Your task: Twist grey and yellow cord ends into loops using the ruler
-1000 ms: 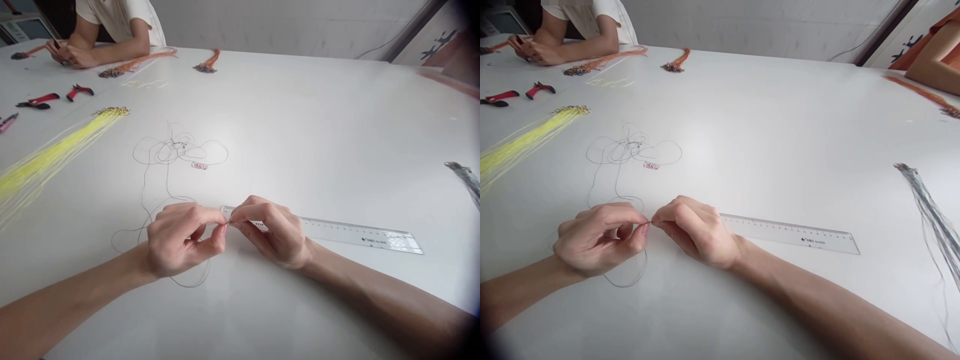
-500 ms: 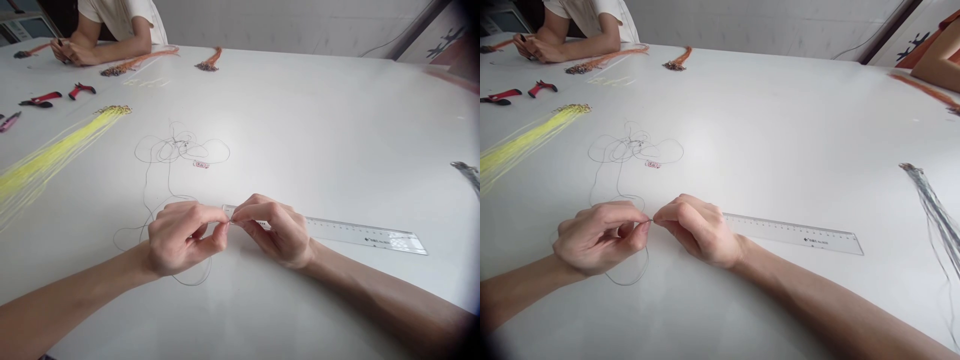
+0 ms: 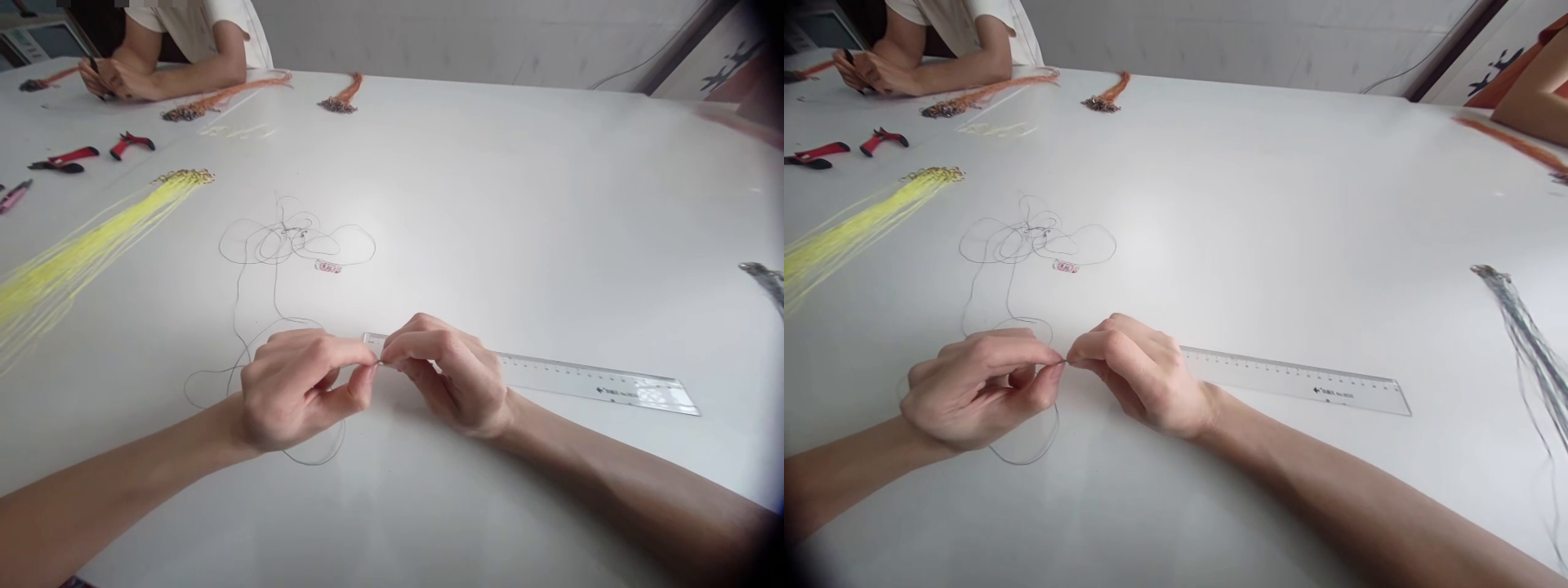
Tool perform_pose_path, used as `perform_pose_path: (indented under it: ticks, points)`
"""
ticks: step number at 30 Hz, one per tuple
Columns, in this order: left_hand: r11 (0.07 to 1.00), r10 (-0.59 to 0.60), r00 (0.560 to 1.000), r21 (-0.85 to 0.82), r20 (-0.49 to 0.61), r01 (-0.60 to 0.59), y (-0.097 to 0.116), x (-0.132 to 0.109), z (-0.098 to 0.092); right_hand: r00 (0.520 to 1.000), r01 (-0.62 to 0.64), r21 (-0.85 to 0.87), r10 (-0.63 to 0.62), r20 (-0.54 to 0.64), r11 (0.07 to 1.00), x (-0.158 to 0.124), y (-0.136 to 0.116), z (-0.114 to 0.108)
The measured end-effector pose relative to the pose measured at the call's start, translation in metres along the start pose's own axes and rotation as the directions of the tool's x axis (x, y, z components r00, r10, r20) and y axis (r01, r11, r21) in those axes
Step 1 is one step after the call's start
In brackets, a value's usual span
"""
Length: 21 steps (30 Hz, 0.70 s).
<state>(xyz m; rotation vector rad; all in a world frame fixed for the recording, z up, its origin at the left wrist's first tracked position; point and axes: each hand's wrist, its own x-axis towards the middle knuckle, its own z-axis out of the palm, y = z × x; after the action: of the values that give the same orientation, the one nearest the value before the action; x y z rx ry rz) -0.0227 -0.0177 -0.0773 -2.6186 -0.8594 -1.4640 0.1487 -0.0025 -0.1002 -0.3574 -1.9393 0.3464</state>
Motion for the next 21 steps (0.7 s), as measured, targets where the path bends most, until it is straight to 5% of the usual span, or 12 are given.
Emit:
perform_pose_path:
  ticks: [21]
  points:
    - [1.0,-0.024,1.0,0.004,0.019,0.024,0.0012,0.0018,-0.001,1.0,-0.004,0.017,0.005,-0.03,1.0,0.0,0.0007,0.0012]
